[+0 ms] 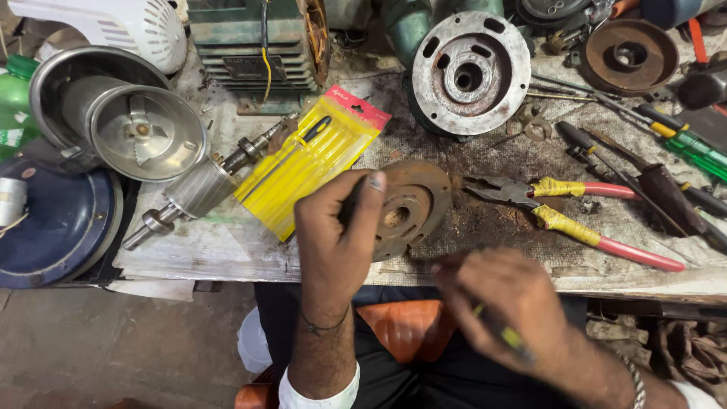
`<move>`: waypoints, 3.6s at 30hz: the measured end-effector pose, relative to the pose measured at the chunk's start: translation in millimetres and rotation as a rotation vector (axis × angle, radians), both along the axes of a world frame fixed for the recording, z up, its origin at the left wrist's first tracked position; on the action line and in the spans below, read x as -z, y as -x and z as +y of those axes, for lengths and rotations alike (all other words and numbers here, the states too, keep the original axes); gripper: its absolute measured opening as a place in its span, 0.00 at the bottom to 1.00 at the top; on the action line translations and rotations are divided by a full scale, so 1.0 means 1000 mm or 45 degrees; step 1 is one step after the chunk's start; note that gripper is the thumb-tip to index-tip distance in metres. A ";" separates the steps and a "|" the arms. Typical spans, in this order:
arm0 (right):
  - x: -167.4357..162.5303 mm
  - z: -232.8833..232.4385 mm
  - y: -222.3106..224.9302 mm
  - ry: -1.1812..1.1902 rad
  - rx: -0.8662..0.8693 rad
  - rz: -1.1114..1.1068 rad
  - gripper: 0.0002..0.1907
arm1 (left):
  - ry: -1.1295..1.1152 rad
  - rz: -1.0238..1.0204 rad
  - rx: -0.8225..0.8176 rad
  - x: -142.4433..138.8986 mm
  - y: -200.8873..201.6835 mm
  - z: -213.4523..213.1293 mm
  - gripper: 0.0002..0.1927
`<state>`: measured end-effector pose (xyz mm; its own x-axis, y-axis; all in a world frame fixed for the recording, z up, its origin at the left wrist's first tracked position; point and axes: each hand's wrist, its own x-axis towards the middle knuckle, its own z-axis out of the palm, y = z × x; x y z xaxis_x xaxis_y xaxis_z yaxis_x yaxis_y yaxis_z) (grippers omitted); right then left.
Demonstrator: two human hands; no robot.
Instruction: The person holds a rusty circular metal pump cover plate on a cluttered workbench and repeatedly scrapes its surface and edges with a small hand file, working around the plate to remove rust and debris.
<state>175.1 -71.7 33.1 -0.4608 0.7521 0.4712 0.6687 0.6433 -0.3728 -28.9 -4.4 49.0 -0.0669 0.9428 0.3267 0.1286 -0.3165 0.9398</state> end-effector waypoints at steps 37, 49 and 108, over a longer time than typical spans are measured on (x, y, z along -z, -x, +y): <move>-0.017 0.002 -0.006 0.128 0.176 0.204 0.08 | -0.337 0.211 -0.158 0.005 -0.014 0.001 0.11; -0.028 0.001 -0.007 0.130 0.240 0.342 0.06 | -0.290 0.179 -0.212 0.011 -0.010 0.004 0.11; -0.021 0.007 0.019 -0.222 0.108 0.208 0.11 | -0.285 0.472 0.151 -0.021 0.022 -0.008 0.09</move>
<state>155.6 -64.2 54.6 -0.3065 0.6858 0.6601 0.6633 0.6512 -0.3686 -50.5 -12.6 70.3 0.1976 0.8402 0.5049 0.3944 -0.5397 0.7438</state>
